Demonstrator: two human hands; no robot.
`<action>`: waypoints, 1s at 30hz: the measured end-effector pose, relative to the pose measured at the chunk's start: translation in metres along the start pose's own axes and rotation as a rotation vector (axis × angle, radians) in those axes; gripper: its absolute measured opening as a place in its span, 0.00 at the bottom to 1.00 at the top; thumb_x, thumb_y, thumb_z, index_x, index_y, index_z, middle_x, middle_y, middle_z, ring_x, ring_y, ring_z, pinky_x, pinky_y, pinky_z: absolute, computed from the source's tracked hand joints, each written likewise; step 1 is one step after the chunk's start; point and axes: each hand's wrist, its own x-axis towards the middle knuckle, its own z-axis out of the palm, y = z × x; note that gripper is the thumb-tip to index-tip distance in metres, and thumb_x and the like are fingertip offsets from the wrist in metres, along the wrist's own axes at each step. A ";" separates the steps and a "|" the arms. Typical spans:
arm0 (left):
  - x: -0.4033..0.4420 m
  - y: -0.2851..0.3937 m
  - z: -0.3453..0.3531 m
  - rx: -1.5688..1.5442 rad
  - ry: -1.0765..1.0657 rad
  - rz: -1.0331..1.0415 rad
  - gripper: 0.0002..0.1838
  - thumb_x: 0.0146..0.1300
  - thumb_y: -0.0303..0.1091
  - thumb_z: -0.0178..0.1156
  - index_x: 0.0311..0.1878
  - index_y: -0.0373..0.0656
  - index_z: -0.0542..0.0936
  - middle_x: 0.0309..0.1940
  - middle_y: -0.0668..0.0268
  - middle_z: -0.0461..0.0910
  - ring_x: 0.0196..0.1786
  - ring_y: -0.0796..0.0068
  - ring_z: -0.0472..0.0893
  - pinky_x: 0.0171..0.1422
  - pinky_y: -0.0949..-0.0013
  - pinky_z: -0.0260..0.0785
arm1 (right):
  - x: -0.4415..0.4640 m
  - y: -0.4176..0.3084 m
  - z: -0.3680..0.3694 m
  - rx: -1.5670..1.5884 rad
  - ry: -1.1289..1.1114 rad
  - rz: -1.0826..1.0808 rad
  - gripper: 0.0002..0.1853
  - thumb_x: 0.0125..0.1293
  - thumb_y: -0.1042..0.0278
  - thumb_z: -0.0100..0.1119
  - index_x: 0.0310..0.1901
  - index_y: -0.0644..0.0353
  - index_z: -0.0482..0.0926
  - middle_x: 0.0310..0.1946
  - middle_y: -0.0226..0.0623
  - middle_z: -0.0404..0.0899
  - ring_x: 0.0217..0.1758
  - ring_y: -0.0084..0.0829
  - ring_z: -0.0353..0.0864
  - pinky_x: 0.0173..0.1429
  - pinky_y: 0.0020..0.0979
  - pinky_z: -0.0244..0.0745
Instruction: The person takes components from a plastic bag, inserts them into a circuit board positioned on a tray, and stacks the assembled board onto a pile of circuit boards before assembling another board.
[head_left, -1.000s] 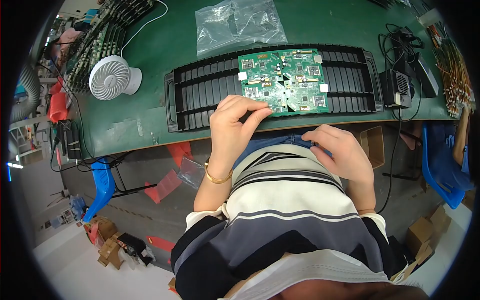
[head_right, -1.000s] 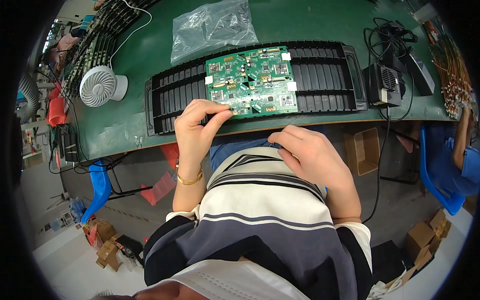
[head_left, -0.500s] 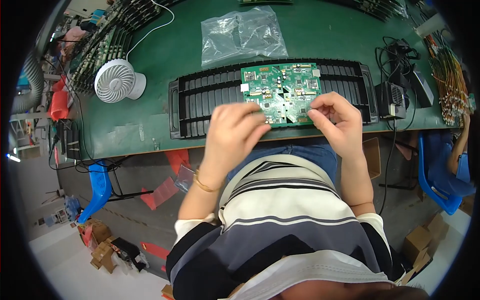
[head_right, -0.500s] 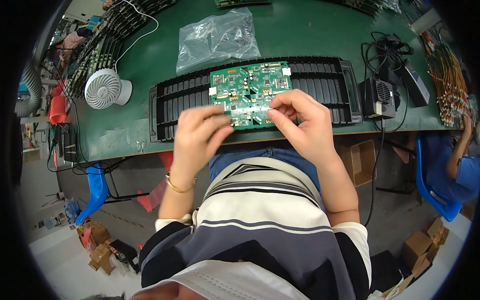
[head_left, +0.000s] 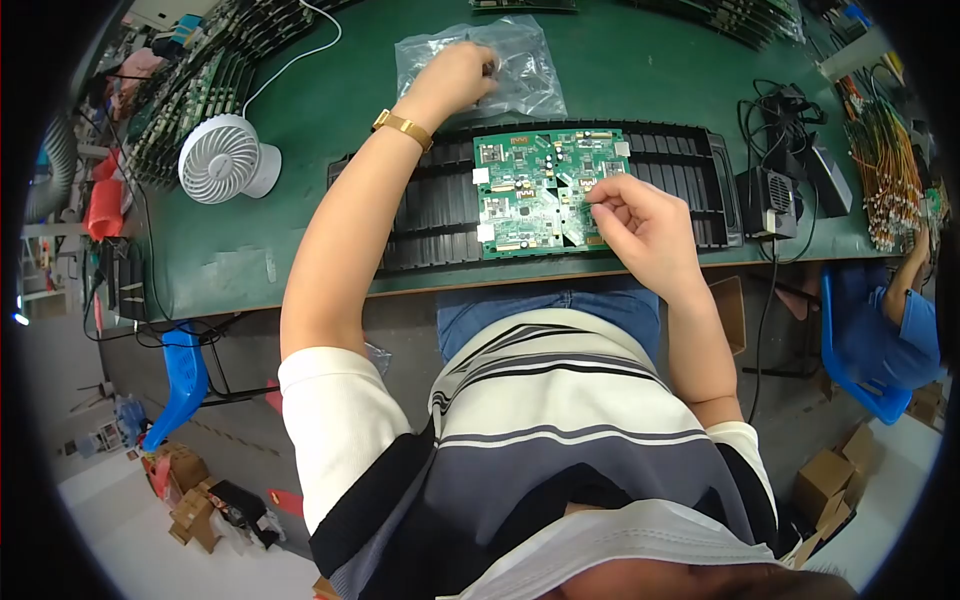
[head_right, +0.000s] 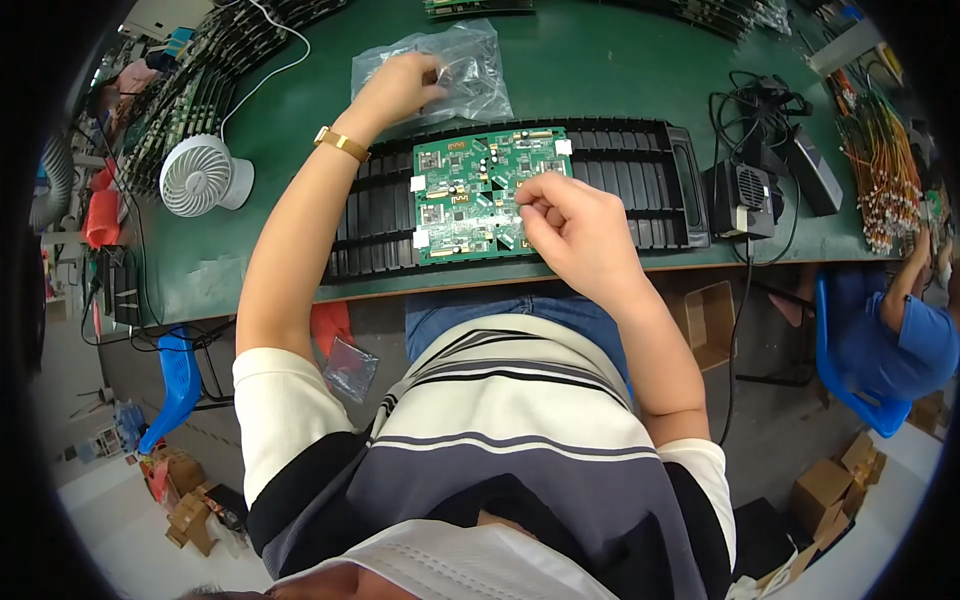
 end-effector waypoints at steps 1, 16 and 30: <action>0.000 0.001 -0.001 -0.012 -0.015 -0.050 0.16 0.56 0.33 0.64 0.47 0.37 0.82 0.41 0.59 0.84 0.39 0.57 0.81 0.45 0.64 0.73 | 0.000 -0.001 0.001 0.002 0.007 -0.008 0.08 0.58 0.85 0.57 0.39 0.67 0.80 0.28 0.29 0.78 0.25 0.16 0.68 0.28 0.16 0.64; -0.009 0.005 -0.011 -0.183 0.087 -0.260 0.09 0.60 0.34 0.60 0.37 0.38 0.82 0.28 0.64 0.83 0.27 0.69 0.77 0.37 0.70 0.70 | 0.004 -0.001 0.008 -0.095 0.060 -0.162 0.08 0.58 0.85 0.58 0.38 0.64 0.81 0.28 0.28 0.78 0.22 0.16 0.65 0.26 0.17 0.61; -0.014 0.007 -0.016 -0.268 0.065 -0.306 0.12 0.62 0.35 0.53 0.38 0.38 0.84 0.35 0.57 0.86 0.37 0.52 0.82 0.44 0.59 0.73 | 0.011 -0.005 0.009 -0.246 0.034 -0.310 0.08 0.56 0.83 0.61 0.37 0.61 0.80 0.29 0.28 0.78 0.21 0.20 0.66 0.26 0.21 0.61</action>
